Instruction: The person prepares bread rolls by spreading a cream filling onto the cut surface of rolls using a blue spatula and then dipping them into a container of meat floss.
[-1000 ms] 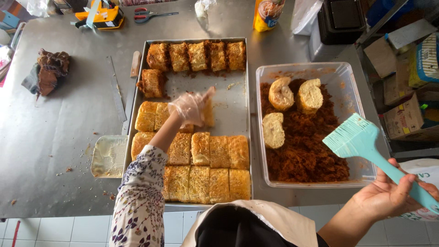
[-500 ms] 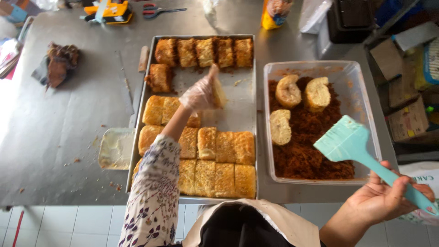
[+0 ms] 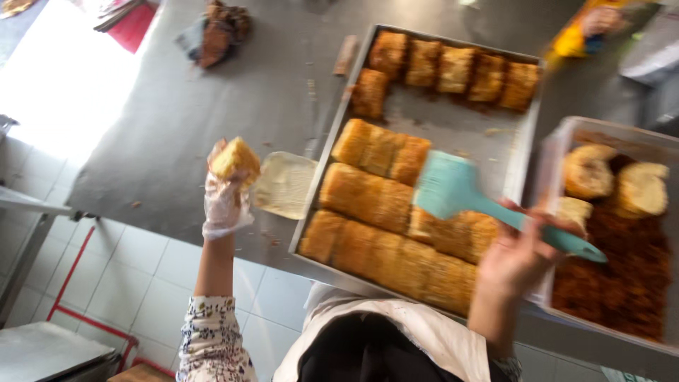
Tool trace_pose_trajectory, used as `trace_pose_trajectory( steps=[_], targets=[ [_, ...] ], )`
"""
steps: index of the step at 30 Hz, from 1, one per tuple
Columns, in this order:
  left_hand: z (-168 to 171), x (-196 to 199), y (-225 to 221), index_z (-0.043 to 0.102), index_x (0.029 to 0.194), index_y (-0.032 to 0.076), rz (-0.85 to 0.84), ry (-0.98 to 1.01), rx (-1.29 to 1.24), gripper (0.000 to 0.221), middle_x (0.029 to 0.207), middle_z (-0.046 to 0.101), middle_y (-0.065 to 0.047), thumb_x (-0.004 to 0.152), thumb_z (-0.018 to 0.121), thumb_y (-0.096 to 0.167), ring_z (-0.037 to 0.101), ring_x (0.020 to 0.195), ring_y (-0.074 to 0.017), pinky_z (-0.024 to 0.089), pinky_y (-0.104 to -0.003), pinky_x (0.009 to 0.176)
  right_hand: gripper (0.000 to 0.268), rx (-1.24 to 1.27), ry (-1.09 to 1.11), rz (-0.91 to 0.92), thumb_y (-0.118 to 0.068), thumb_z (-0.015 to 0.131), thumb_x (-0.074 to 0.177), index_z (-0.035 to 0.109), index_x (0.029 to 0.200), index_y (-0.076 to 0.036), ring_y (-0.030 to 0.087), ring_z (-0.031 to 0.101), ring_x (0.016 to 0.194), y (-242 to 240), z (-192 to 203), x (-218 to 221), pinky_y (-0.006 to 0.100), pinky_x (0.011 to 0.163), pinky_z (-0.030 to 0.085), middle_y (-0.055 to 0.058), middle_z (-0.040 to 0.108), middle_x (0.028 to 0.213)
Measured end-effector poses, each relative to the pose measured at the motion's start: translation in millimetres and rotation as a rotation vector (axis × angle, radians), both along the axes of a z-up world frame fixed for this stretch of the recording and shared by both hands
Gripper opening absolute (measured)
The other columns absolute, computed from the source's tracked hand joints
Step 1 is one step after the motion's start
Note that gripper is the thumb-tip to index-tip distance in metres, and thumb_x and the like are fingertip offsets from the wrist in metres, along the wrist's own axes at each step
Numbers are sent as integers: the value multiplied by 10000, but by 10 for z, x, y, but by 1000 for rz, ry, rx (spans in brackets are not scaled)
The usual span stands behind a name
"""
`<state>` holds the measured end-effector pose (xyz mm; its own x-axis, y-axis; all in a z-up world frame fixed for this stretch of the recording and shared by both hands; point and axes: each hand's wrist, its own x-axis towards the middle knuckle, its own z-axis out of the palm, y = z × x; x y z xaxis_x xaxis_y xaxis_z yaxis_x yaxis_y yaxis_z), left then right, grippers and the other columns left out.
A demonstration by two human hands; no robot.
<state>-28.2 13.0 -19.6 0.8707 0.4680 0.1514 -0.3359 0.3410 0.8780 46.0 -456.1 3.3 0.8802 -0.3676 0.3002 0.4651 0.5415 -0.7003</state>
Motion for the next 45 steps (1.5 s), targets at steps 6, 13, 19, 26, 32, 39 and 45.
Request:
trace_pose_trajectory(
  steps=[6,13,19,26,32,39,45],
  targets=[
    [-505,-501,480,459,1491,103,44,134,-123,729,1305,591,-52,869,823,214,590,1189,-175,585,-284,963,39,-425,-200,408,-28,649,1063,611,1050,-28,206,729,903,2252,-91,277,334,800,683,51,654,929],
    [-634,-659,113,406,1520,135,92,164,-427,700,1237,600,-75,908,746,140,579,982,-178,551,-210,675,123,-1222,-371,318,-56,765,958,649,923,-40,136,644,596,3393,-455,715,251,495,542,81,703,787],
    [-698,-485,97,420,1467,130,187,258,-534,608,1233,589,-52,924,690,75,630,1065,-168,600,-229,740,68,-1236,-144,585,-42,685,972,628,951,-74,172,774,806,3639,-637,937,217,703,694,76,727,865],
    [-951,-454,152,484,1417,88,180,171,-691,539,1215,601,-107,933,718,55,651,995,-228,594,-274,680,66,-1026,449,1108,-37,635,953,579,946,-69,251,791,834,3686,-329,1064,316,746,689,124,707,878],
    [-689,-605,265,430,1516,143,228,207,-479,730,1278,608,-100,865,760,133,654,1109,-238,578,-267,737,92,-632,507,1114,-3,650,946,584,977,-59,317,762,847,3182,-170,1223,394,776,719,140,660,867],
    [275,-305,182,218,1538,155,429,279,1033,1079,1376,517,-114,728,920,277,575,1224,-323,585,-414,996,82,-325,167,717,29,675,1003,637,1003,-44,295,778,833,2560,456,777,404,721,713,148,709,882],
    [187,32,126,244,1560,109,480,173,1434,996,1426,469,-122,820,886,291,484,1346,-340,524,-465,1130,62,-398,-294,350,5,687,1024,681,1062,-45,208,774,782,2825,423,-12,296,619,705,110,721,916]
  ],
)
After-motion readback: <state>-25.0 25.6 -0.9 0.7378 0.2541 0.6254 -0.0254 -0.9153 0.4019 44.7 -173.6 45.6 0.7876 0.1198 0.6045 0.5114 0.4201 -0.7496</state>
